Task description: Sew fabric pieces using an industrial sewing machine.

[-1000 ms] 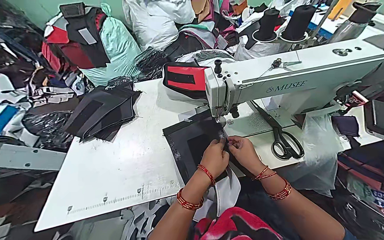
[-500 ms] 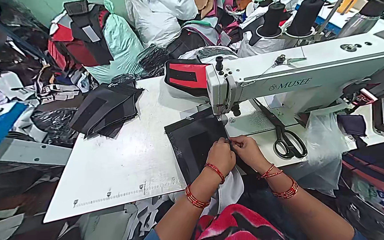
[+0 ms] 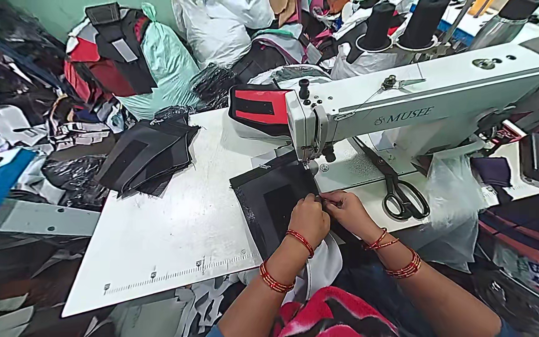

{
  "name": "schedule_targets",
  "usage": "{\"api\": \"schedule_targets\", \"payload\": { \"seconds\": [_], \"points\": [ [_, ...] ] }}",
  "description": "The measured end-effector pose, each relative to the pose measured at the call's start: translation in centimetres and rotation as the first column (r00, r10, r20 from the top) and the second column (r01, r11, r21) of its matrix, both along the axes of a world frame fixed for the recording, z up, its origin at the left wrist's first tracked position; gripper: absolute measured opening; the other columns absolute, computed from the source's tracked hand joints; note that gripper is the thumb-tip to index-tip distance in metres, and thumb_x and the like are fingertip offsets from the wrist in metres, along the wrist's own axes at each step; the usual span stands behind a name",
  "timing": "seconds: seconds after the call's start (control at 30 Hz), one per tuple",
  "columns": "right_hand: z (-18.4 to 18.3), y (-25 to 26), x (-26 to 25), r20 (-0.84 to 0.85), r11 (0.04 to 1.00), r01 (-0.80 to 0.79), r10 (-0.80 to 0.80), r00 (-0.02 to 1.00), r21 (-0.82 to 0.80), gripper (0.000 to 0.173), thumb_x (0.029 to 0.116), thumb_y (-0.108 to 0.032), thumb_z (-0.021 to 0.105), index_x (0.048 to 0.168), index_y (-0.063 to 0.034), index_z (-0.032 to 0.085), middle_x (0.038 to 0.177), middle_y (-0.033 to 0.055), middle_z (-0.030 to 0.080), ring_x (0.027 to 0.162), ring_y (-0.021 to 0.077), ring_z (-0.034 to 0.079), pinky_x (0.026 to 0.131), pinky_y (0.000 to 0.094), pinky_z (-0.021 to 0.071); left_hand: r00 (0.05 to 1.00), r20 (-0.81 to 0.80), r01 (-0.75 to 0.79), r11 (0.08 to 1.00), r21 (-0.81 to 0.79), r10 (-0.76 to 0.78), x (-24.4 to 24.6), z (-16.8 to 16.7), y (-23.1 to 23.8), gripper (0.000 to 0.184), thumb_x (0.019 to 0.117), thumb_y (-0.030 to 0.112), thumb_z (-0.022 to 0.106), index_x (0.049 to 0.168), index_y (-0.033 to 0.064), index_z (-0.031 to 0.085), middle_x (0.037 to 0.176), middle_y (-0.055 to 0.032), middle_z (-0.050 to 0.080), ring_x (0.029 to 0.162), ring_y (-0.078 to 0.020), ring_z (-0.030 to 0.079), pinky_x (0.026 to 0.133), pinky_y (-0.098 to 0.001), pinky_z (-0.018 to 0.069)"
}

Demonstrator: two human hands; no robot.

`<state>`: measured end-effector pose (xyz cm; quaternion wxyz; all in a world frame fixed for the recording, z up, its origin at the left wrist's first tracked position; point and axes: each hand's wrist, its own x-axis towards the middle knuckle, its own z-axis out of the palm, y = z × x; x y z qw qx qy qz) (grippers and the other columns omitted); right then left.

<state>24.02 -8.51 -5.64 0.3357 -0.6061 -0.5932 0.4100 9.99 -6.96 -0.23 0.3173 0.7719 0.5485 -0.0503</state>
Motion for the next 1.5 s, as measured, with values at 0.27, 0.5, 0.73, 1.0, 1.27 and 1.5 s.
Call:
{"api": "schedule_targets", "payload": {
  "seconds": [0.27,0.5,0.73,1.0,1.27,1.5],
  "points": [
    [1.8,0.3,-0.3,0.224,0.982,-0.180,0.188,0.956,-0.055,0.033,0.0977,-0.001,0.053,0.125,0.0045,0.071,0.116,0.0253,0.068,0.109,0.0306,0.064,0.099,0.0381,0.0480,0.993,0.093,0.069,0.994,0.082,-0.077,-1.3,-0.7,-1.9,0.051,0.0983,0.029,0.046,0.127,-0.0084,0.066,0.136,-0.0315,0.054,0.128,-0.0439,0.053,0.108,-0.0506,0.0425],
    [1.7,-0.8,-2.3,0.496,0.972,-0.231,0.222,0.840,-0.044,0.038,0.0999,0.002,0.047,0.134,0.0092,0.062,0.120,0.0298,0.061,0.105,0.0375,0.065,0.092,0.0410,0.0538,0.907,0.304,0.102,0.854,0.509,-0.290,-3.8,-4.3,-4.5,0.023,0.0814,0.011,0.062,0.082,-0.0085,0.074,0.113,-0.0261,0.072,0.116,-0.0426,0.066,0.099,-0.0470,0.0544],
    [0.7,-1.9,-3.5,0.602,0.970,-0.218,0.111,0.790,0.107,0.027,0.0948,0.008,0.052,0.117,0.0143,0.067,0.115,0.0317,0.062,0.097,0.0404,0.069,0.082,0.0424,0.0587,0.889,0.421,-0.067,0.859,0.507,-0.179,-5.0,-4.4,1.9,0.026,0.0833,0.004,0.056,0.099,-0.0020,0.075,0.115,-0.0212,0.070,0.116,-0.0405,0.065,0.101,-0.0509,0.0518],
    [0.4,-1.9,-3.7,0.638,0.967,-0.201,0.058,0.768,0.154,0.023,0.0938,0.008,0.054,0.110,0.0135,0.070,0.112,0.0309,0.064,0.092,0.0380,0.071,0.077,0.0401,0.0599,0.887,-0.102,0.462,0.867,0.189,-0.450,-2.5,-2.4,7.0,0.049,0.0990,-0.003,0.042,0.147,0.0017,0.054,0.154,-0.0127,0.051,0.135,-0.0401,0.049,0.108,-0.0483,0.0445],
    [0.2,-1.9,-3.7,0.636,0.961,-0.203,0.038,0.771,0.189,0.024,0.0925,0.009,0.056,0.112,0.0133,0.070,0.108,0.0287,0.064,0.088,0.0357,0.071,0.074,0.0384,0.0600,0.844,0.149,0.369,0.760,0.534,-0.515,-5.3,-5.2,5.8,0.042,0.0897,-0.005,0.050,0.128,-0.0073,0.068,0.137,-0.0196,0.066,0.127,-0.0407,0.062,0.109,-0.0474,0.0467],
    [-0.4,-1.9,-3.9,0.658,0.948,-0.196,-0.018,0.753,0.250,0.027,0.0888,0.009,0.061,0.114,0.0119,0.071,0.104,0.0280,0.065,0.083,0.0338,0.072,0.069,0.0368,0.0606,0.879,0.098,0.317,0.724,0.613,-0.467,-5.9,-5.9,4.4,0.043,0.0898,0.004,0.050,0.128,-0.0033,0.070,0.138,-0.0156,0.066,0.131,-0.0379,0.060,0.110,-0.0503,0.0473]
  ]
}}
